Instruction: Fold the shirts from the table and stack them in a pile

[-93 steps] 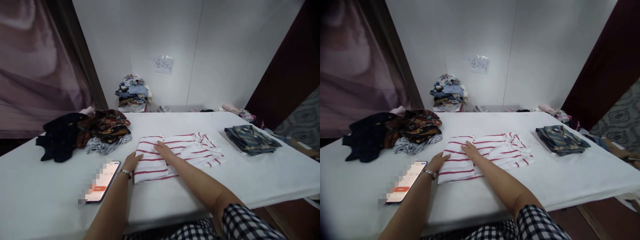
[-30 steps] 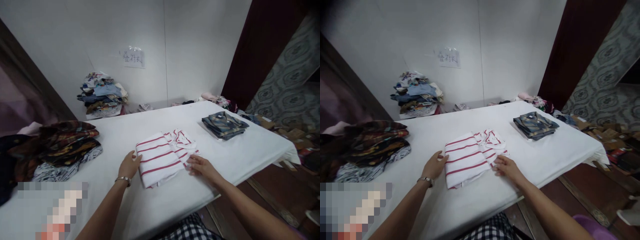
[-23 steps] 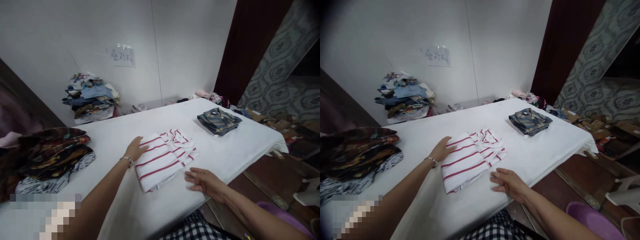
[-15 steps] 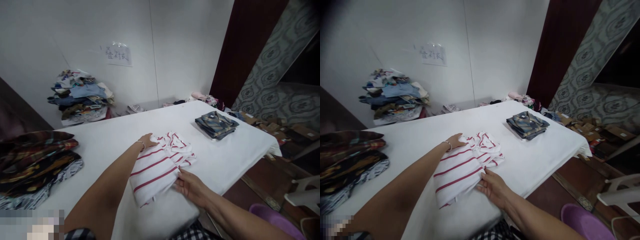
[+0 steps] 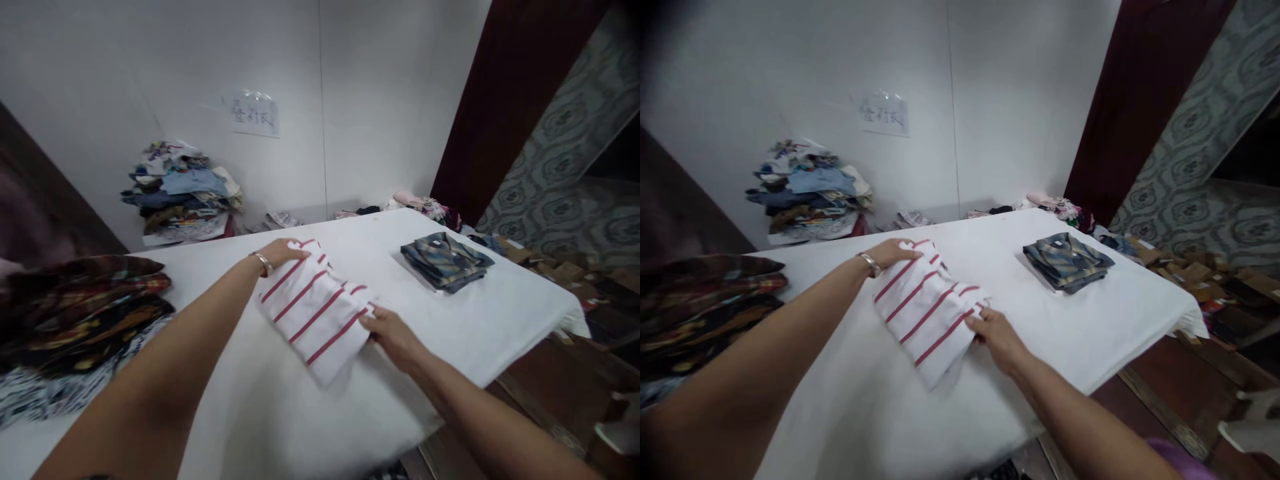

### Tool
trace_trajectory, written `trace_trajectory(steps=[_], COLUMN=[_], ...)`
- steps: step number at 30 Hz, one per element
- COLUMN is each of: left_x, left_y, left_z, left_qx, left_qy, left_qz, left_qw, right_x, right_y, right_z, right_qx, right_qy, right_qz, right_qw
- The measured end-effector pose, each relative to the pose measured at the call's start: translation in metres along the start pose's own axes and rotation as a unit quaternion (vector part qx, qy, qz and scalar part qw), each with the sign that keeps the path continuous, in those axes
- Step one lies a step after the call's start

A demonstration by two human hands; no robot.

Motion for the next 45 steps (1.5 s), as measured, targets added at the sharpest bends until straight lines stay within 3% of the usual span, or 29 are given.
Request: trace_trajectory(steps=[4,6,9,12,14,17,20,23,25,27,29,32,37,41,45], left_x=[-0.052,-0.093,-0.162,-0.232,-0.273,-0.309,-0.312,-0.304,-0.3,-0.295,-0.289,-0.284,-0.289,-0.298,-0.294], left_y=[-0.046,-0.051,-0.014,0.051,0.084,0.103,0.098,0.099,0.105,0.107,0.103,0.094,0.107,0.112,0.111], left_z=[0.08,0.095,0.071,0.013,-0.02,-0.036,-0.036,-0.025,-0.019,-0.021,-0.022,-0.022,-0.022,-0.004,-0.013], left_qx=[-0.107,-0.105,-0.06,-0.038,0.031,0.124,0.047,-0.048,-0.053,-0.029,0.021,0.132,0.204,0.208,0.193], left_qy=[-0.089,-0.123,-0.123,-0.075,-0.054,-0.059,-0.04,-0.062,-0.093,-0.106,-0.121,-0.144,-0.095,-0.145,-0.114], left_qz=[-0.042,-0.069,-0.042,0.044,0.093,0.141,0.155,0.214,0.256,0.261,0.227,0.183,0.247,0.285,0.292], left_qw=[0.989,0.984,0.99,0.995,0.994,0.981,0.986,0.974,0.961,0.959,0.966,0.964,0.942,0.924,0.93], right_x=[0.017,0.017,0.009,-0.014,-0.036,-0.061,-0.067,-0.056,-0.041,-0.027,-0.018,-0.014,-0.018,-0.019,-0.019], right_y=[0.105,0.125,0.097,0.032,-0.008,-0.034,-0.03,-0.032,-0.039,-0.047,-0.051,-0.047,-0.052,-0.048,-0.047], right_z=[0.005,0.0,-0.006,-0.014,-0.02,-0.021,-0.017,-0.009,0.002,0.011,0.011,0.008,0.013,0.028,0.026], right_qx=[-0.128,-0.162,-0.237,-0.324,-0.365,-0.39,-0.37,-0.298,-0.273,-0.288,-0.314,-0.373,-0.488,-0.499,-0.516], right_qy=[-0.008,0.005,0.042,0.115,0.189,0.237,0.245,0.234,0.168,0.096,0.056,0.022,0.025,-0.007,-0.007], right_qz=[0.218,0.29,0.306,0.296,0.29,0.292,0.266,0.148,0.065,0.026,0.037,0.108,0.135,0.138,0.119], right_qw=[0.967,0.943,0.921,0.891,0.864,0.84,0.856,0.913,0.945,0.952,0.947,0.921,0.862,0.856,0.848])
Point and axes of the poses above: each hand's wrist, its own x-axis towards the middle knuckle, its own z-axis out of the back of the hand, y = z × x, the point moved 10 cm from there along x, towards the middle knuckle, and after that the axes turned 4 degrees about -y, right-handed, at the moved point
